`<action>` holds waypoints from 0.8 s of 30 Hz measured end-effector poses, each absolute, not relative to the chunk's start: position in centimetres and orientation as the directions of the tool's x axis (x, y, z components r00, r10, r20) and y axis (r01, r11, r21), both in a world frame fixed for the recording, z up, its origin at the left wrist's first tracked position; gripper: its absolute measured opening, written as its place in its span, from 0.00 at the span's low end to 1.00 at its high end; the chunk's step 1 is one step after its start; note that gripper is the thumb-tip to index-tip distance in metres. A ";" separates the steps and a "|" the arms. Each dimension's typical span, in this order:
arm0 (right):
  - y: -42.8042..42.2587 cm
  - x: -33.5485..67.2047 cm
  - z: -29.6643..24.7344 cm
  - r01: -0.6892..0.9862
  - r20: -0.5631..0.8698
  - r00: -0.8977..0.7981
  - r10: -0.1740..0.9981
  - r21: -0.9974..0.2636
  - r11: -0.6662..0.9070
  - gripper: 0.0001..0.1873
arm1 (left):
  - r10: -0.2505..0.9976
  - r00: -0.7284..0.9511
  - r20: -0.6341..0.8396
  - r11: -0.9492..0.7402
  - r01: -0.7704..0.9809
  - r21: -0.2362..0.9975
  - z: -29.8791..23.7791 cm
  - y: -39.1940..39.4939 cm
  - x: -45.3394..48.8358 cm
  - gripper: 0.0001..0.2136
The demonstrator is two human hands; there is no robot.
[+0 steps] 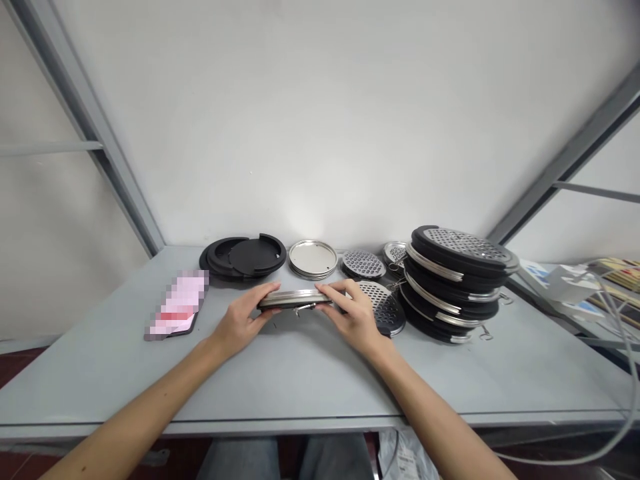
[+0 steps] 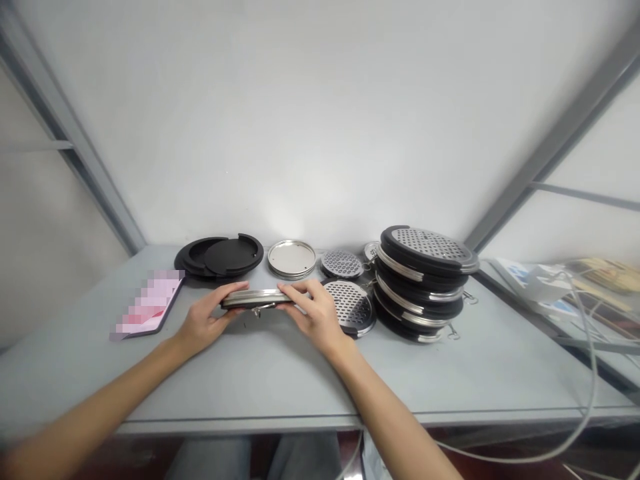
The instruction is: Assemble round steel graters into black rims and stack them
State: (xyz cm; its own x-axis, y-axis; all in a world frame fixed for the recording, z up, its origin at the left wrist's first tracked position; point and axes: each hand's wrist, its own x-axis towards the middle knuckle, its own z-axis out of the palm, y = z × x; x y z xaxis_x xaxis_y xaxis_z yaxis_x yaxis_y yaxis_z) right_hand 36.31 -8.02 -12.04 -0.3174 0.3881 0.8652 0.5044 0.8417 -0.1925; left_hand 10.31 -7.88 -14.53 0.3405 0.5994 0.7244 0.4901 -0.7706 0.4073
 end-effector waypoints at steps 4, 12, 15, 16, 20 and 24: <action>-7.9 36.6 -12.1 0.534 0.848 -0.339 0.406 -0.182 0.826 0.21 | 0.662 0.348 0.664 -0.724 0.527 0.445 -14.1 -7.8 10.2 0.23; -7.6 37.4 -11.8 0.516 0.761 -0.335 0.556 -0.345 0.784 0.22 | 0.707 0.359 0.610 -0.685 0.564 0.462 -13.7 -8.0 9.9 0.11; -7.8 37.4 -11.6 0.501 0.745 -0.381 0.547 -0.331 0.800 0.26 | 0.650 0.362 0.669 -0.727 0.554 0.406 -13.8 -8.1 9.9 0.11; -7.9 37.4 -11.6 0.491 0.738 -0.408 0.537 -0.319 0.811 0.27 | 0.626 0.367 0.689 -0.742 0.552 0.380 -13.8 -8.1 9.9 0.11; -7.9 37.3 -11.6 0.479 0.704 -0.477 0.526 -0.294 0.827 0.34 | 0.545 0.384 0.745 -0.779 0.560 0.282 -13.8 -8.0 9.9 0.10; -7.8 37.6 -11.6 0.487 0.701 -0.448 0.556 -0.330 0.809 0.22 | 0.509 0.390 0.767 -0.789 0.567 0.235 -13.6 -7.9 9.9 0.10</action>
State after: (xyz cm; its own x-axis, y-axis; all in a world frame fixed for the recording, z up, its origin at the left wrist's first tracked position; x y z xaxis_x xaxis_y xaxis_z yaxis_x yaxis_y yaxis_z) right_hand 37.56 -7.81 -11.62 -0.4476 0.5558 0.7005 0.4869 0.8086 -0.3304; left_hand 9.86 -7.95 -13.60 0.3902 0.5093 0.7670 0.5672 -0.7892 0.2354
